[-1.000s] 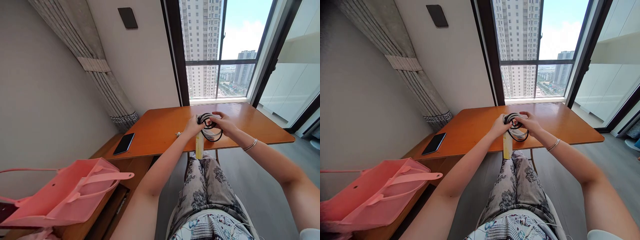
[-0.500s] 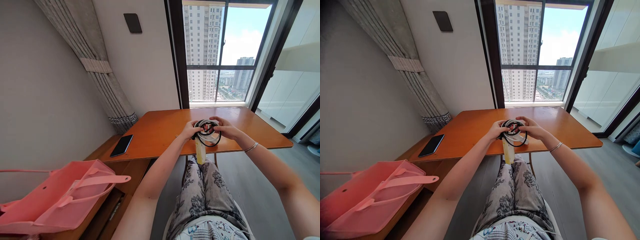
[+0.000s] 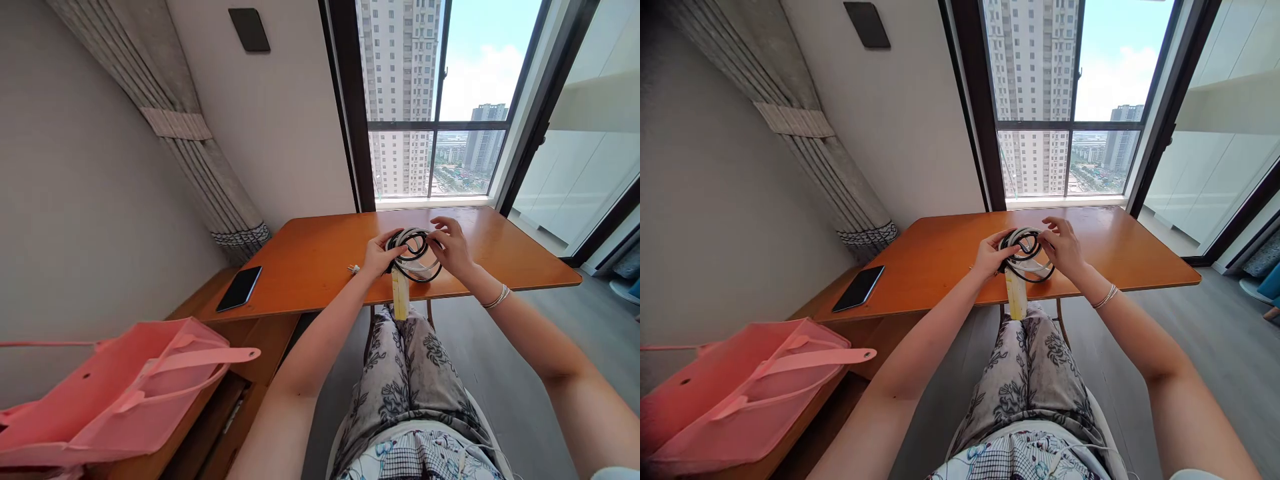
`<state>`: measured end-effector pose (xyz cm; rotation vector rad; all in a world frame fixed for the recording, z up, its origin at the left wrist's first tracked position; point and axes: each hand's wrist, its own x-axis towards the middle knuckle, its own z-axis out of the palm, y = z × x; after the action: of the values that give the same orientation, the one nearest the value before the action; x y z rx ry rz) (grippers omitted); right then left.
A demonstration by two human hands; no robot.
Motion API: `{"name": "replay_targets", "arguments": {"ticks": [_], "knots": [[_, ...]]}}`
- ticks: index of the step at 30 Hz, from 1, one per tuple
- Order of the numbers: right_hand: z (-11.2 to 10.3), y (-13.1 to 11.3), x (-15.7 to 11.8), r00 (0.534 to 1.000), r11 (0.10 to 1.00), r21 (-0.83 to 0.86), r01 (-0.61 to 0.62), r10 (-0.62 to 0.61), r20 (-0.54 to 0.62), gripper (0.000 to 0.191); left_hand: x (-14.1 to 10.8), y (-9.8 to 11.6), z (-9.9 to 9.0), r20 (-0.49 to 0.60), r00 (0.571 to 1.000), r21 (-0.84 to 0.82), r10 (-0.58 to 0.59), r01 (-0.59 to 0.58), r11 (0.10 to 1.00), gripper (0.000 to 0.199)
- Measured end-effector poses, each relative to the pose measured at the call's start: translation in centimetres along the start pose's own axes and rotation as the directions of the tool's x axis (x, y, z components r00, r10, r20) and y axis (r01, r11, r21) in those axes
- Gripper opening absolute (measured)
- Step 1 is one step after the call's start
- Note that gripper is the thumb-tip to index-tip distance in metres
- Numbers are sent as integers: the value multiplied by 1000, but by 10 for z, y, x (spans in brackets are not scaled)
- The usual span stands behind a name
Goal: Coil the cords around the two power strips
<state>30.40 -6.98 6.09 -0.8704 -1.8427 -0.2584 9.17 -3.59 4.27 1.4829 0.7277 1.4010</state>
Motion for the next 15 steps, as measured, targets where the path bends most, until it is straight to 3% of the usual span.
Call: {"name": "replay_targets", "arguments": {"ticks": [3,7,12,15], "knots": [[3,-7,-2,999,983,-180,-20,15,-30,15,-1,-5,10,-123,992,-22,37,-40,999,62],[14,-13,-5,990,977,-162,-136,139,6,20,-3,-8,24,-214,971,53,109,-99,994,54],[27,-4,0,959,959,-45,-279,281,25,27,-8,-3,30,-154,969,301,191,-138,944,47],[28,2,4,966,968,-33,-248,250,73,25,-6,13,26,-7,946,511,324,-275,814,63]]}}
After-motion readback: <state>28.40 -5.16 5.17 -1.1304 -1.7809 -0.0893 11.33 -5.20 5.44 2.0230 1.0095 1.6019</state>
